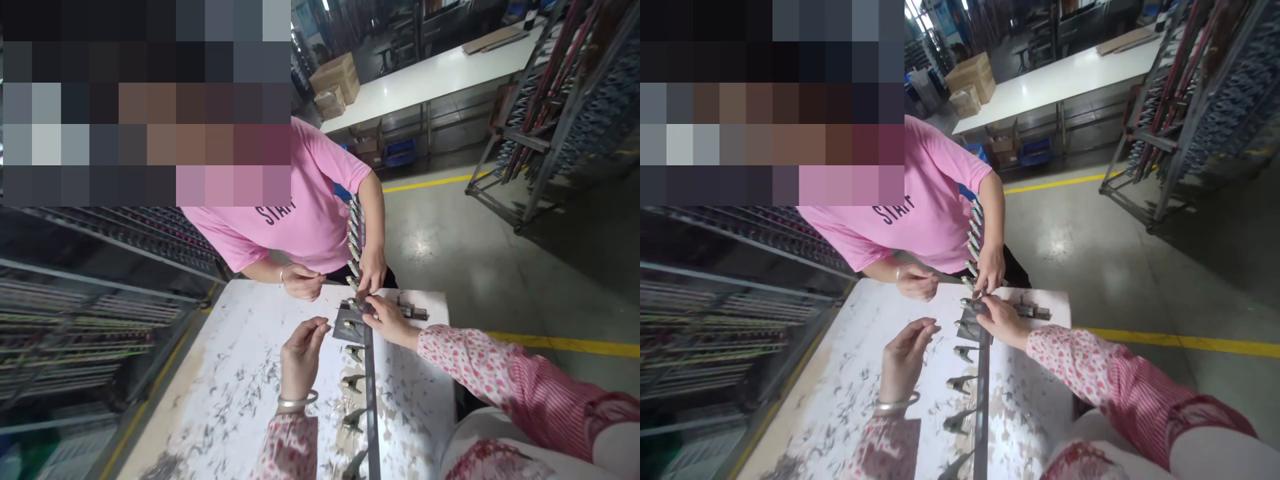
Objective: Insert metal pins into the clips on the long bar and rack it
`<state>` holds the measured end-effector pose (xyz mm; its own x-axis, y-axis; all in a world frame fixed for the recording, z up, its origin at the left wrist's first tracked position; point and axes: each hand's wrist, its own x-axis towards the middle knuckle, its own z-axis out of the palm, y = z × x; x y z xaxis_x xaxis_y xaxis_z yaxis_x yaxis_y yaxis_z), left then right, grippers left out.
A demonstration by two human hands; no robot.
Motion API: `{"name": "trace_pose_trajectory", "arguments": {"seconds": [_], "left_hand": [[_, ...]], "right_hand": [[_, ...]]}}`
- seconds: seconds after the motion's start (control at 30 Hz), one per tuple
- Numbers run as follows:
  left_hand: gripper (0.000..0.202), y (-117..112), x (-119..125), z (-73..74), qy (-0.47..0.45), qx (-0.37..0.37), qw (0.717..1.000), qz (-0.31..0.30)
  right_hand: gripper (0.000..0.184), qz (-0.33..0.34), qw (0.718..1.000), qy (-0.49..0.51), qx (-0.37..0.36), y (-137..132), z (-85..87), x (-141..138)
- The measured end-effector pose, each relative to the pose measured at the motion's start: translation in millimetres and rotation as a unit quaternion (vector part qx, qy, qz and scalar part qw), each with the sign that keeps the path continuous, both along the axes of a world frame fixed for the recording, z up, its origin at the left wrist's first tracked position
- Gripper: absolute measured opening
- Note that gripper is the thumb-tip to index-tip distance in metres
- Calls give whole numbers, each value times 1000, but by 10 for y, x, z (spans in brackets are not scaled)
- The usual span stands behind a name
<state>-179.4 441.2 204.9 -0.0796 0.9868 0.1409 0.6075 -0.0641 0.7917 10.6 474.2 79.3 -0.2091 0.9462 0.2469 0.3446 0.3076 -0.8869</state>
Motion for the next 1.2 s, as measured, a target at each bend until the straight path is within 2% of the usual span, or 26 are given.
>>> {"name": "trace_pose_trajectory", "arguments": {"seconds": [0.13,0.23,0.33,0.53,0.97,1.2], "left_hand": [[28,175,63,-46,25,32,998,-45],[31,269,96,-97,8,24,999,-20],[30,323,138,-114,35,44,998,2],[24,360,230,-82,72,107,991,-44],[20,412,250,-187,103,124,980,-119],[17,426,290,-188,109,139,971,-161]], "right_hand": [[23,2,996,-88,3,70,39,-57],[31,9,992,-122,9,110,60,-67],[30,16,994,-109,22,131,56,-63],[29,29,996,-81,27,148,17,-50],[26,37,995,-82,47,178,-89,-47],[28,44,992,-107,47,169,-19,0]]}}
